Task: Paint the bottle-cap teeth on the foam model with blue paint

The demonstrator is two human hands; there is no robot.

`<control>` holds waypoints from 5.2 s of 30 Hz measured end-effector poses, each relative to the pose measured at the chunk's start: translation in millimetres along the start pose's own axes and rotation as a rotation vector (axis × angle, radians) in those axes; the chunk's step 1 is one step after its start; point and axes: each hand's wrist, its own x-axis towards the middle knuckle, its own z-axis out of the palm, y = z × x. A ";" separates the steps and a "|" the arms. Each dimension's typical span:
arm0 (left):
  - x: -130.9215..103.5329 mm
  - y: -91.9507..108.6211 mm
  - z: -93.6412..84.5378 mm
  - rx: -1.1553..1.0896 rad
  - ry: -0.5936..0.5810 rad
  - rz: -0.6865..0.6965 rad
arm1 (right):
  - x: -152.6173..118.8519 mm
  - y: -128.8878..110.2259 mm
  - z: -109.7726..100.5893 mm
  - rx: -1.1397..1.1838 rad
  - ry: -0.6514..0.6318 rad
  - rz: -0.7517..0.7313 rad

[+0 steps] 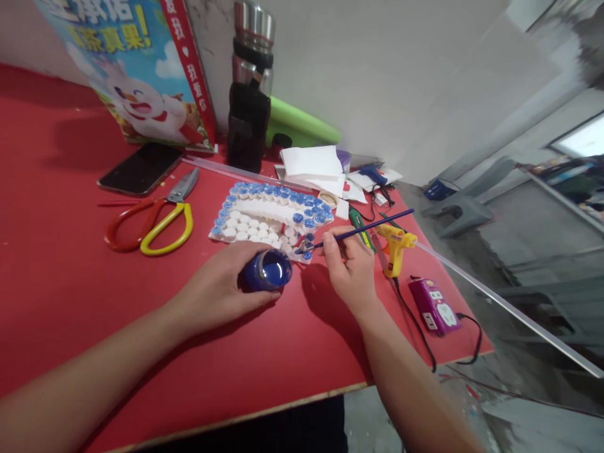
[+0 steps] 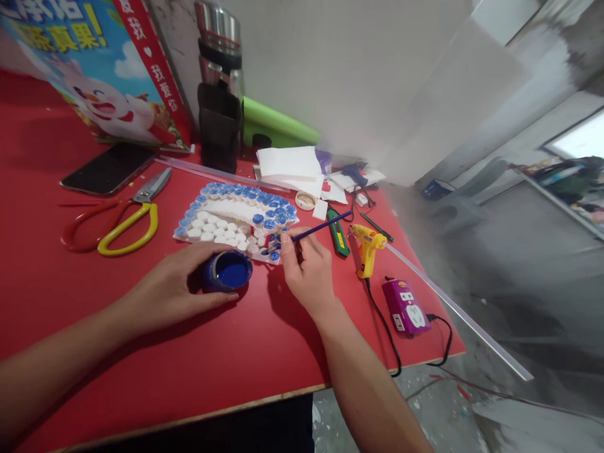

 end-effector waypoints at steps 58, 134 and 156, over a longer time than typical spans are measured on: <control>-0.1 -2.7 -3.3 0.001 -0.006 -0.012 | -4.1 6.1 7.5 0.313 0.035 0.262; -0.1 -4.9 -2.7 0.040 -0.001 -0.005 | -0.1 16.8 6.1 0.257 -0.088 0.289; 0.4 -3.6 -2.9 0.027 0.003 -0.005 | 3.6 9.5 2.2 0.109 -0.056 0.151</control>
